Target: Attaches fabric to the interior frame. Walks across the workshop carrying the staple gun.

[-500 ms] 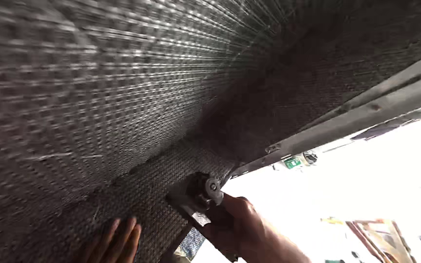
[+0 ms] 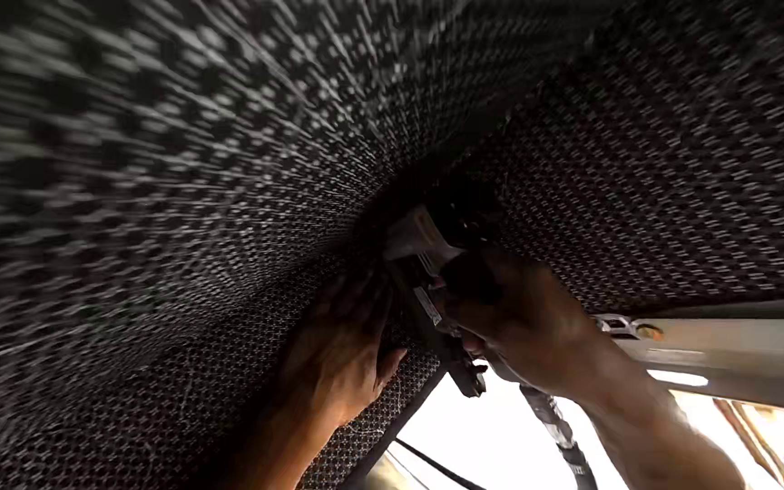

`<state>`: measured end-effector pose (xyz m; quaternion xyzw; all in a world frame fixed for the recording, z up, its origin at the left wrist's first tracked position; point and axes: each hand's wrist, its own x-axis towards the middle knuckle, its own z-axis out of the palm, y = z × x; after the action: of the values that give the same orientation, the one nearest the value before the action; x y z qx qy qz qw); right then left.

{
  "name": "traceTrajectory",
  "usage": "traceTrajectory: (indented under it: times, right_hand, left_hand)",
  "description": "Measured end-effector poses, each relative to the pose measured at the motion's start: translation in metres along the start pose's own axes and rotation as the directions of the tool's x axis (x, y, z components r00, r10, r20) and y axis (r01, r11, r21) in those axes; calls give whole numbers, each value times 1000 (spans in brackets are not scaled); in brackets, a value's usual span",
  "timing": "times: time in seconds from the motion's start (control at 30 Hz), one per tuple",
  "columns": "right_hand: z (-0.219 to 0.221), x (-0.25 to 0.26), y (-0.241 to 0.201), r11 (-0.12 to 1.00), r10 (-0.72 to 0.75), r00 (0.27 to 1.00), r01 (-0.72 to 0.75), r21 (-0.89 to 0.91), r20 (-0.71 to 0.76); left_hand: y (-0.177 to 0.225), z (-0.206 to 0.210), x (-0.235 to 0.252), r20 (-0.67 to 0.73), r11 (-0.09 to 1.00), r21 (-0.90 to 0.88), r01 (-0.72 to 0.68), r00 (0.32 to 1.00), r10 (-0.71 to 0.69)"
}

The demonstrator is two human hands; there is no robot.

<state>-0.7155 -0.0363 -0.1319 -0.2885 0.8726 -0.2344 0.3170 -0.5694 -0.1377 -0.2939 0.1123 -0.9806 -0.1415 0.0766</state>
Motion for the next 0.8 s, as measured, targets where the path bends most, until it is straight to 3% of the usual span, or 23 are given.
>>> traceTrajectory:
  times: [0.5,0.67,0.73,0.8]
  right_hand:
    - [5,18,0,998,-62,998,62,-26,1]
    - [13,27,-7,989,-69,997,72,-130,27]
    - [10,20,-2,997,-56,998,56,-48,4]
    - [7,5,3,991,-64,995,73,115,-77]
  left_hand:
    - [-3,4,-4,-56,999,-17,-50,997,49]
    - [-5,5,-5,-64,998,-36,-59,996,57]
    - [-8,4,-5,-88,994,-92,-56,995,48]
    - [-9,-2,-8,-171,951,-310,-3,984,-53]
